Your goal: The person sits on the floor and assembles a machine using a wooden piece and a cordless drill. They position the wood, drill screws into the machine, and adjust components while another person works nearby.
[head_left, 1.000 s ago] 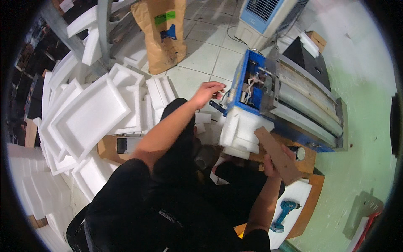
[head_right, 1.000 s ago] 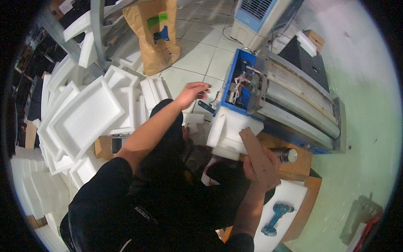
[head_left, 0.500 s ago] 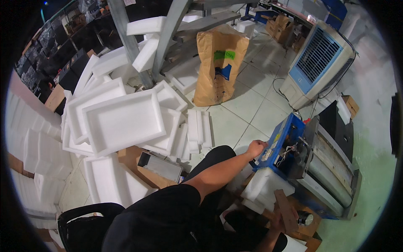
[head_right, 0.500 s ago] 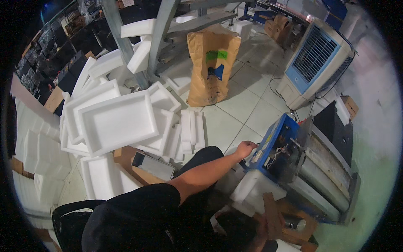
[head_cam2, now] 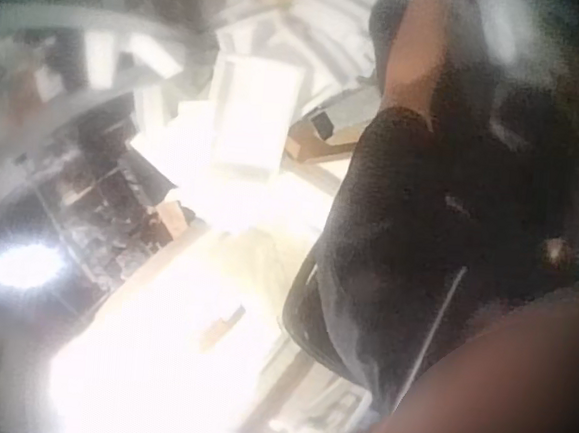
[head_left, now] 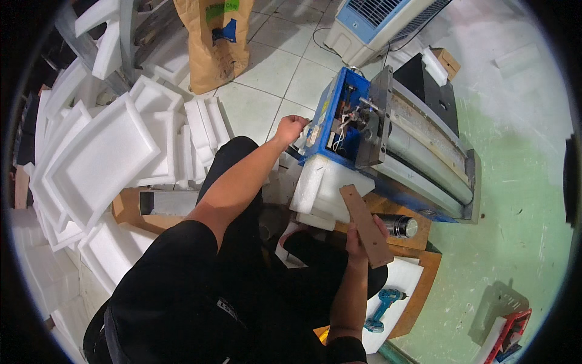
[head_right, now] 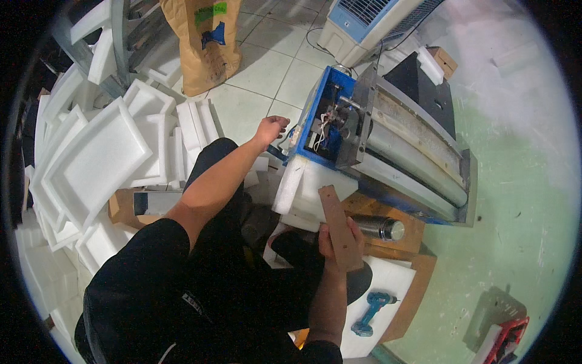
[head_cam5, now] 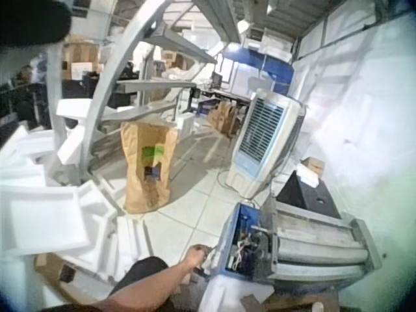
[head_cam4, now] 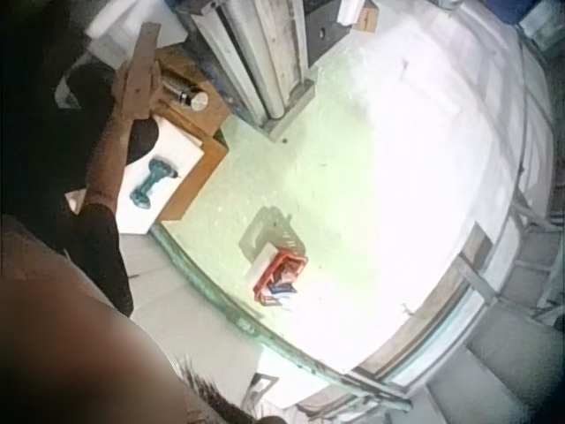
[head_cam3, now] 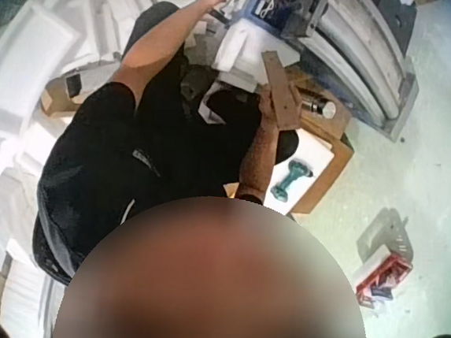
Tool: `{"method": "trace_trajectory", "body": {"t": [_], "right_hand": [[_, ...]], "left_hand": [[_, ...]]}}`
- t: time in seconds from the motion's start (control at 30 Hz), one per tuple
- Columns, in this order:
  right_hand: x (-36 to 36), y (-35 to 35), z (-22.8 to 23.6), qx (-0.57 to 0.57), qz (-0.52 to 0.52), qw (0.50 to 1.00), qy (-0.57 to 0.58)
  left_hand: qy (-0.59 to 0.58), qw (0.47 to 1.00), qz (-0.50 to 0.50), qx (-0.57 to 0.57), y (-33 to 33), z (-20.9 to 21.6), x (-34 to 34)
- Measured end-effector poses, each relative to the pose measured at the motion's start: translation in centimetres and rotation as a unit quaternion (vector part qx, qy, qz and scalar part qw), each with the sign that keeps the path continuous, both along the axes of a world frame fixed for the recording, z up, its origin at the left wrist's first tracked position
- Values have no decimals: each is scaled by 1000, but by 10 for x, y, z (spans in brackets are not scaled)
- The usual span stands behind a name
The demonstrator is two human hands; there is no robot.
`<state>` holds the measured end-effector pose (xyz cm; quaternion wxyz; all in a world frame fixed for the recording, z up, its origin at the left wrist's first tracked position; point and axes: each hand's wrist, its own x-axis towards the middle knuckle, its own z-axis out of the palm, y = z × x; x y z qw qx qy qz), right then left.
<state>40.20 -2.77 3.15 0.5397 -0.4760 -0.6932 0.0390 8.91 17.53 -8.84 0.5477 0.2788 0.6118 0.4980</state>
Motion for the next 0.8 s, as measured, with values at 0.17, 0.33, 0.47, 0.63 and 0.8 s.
{"method": "trace_trajectory", "body": {"t": [0.17, 0.33, 0.47, 0.63, 0.8], "right_hand": [[-1, -2, -2, -27, -3, 1000, 1], [0, 2, -6, -6, 6, 1000, -14], [1, 2, -4, -13, 6, 1000, -25], [1, 1, -2, -31, -23, 998, -57], [1, 3, -1, -33, 23, 997, -65]], "left_hand": [[-1, 1000, -9, 21, -5, 9, -2], [-73, 995, -61, 2, -6, 16, -3], [-57, 996, -73, -1, -8, 24, 0], [-61, 997, -46, -8, -9, 29, 4], [-67, 994, -90, -10, -7, 28, 0]]}}
